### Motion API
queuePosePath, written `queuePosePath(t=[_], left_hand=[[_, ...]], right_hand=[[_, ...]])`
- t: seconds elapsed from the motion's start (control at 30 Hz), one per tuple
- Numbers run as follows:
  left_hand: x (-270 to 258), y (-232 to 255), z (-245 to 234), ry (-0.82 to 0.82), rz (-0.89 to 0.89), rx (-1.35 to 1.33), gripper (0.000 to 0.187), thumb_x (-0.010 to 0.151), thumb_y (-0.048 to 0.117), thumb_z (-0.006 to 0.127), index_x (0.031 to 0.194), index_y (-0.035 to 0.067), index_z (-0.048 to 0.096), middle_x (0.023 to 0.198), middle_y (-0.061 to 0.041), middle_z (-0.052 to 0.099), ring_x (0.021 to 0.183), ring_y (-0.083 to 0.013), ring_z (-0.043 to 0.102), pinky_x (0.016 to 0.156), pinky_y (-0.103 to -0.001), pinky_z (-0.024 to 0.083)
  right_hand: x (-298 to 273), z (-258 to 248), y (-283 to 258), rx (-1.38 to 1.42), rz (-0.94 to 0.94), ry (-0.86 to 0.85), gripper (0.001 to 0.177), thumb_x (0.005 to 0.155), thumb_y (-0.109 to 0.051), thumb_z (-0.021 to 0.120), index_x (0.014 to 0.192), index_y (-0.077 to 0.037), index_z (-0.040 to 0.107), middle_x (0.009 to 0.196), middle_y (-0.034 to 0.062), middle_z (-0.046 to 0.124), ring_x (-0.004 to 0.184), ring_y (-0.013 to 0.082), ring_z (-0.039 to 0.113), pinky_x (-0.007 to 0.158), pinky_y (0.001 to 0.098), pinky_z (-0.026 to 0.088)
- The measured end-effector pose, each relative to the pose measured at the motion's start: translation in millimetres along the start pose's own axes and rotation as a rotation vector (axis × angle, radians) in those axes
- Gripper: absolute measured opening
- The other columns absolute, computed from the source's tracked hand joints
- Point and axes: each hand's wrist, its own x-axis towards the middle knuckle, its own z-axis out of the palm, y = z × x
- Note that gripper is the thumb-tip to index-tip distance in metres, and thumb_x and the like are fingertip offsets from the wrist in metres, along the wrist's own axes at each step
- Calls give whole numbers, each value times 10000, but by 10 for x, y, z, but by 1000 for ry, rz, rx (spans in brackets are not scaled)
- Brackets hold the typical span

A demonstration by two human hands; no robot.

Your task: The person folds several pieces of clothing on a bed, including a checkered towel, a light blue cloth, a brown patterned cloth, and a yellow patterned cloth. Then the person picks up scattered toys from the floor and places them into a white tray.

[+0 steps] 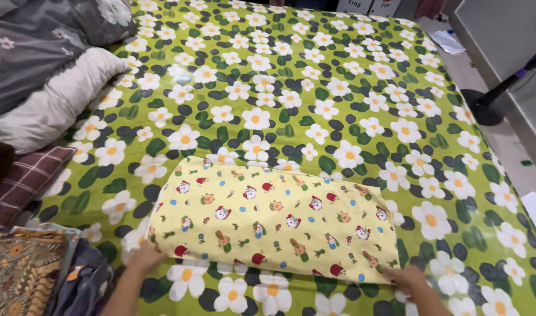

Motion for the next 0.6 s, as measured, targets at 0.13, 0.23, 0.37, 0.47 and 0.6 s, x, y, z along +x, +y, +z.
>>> queuePosePath(t=[0.13,0.23,0.37,0.47,0.6], left_hand=[[-4,-169,356,297,-131,-198,913,709,574,832,1428,101,529,1369,-269,586,1304,-434,521,1063,-538,405],[89,-172,432,396,-185,-400,924,707,526,866,1432,72,516,1310,-282,628,1200,-446,599,999,-535,484],[168,-201,506,278,-209,-667,693,787,459,819,1284,2,662,1177,-242,749,1035,-375,761,907,-500,600],[216,-143,321,101,-176,-1324,511,810,269,727,1224,38,536,1053,-232,699,837,-440,732,638,-566,637],[360,211,-667,330,189,-769,314,915,185,781,1105,-23,642,954,-202,713,755,-291,666,550,-392,555]], right_hand=[[-62,96,254,63,-131,109,464,730,-302,924,743,111,713,543,186,658,381,254,586,366,365,424],[-36,178,266,193,12,20,423,732,-250,907,804,120,715,582,183,647,410,265,559,384,381,378],[6,216,220,324,55,29,280,816,-161,812,894,75,685,684,189,669,475,271,604,428,382,469],[78,30,12,372,55,-59,297,910,-182,723,928,107,657,720,219,653,497,270,572,440,379,469],[310,-418,-829,713,-147,-15,159,975,-145,653,1028,-9,587,943,121,606,773,253,618,649,398,561]])
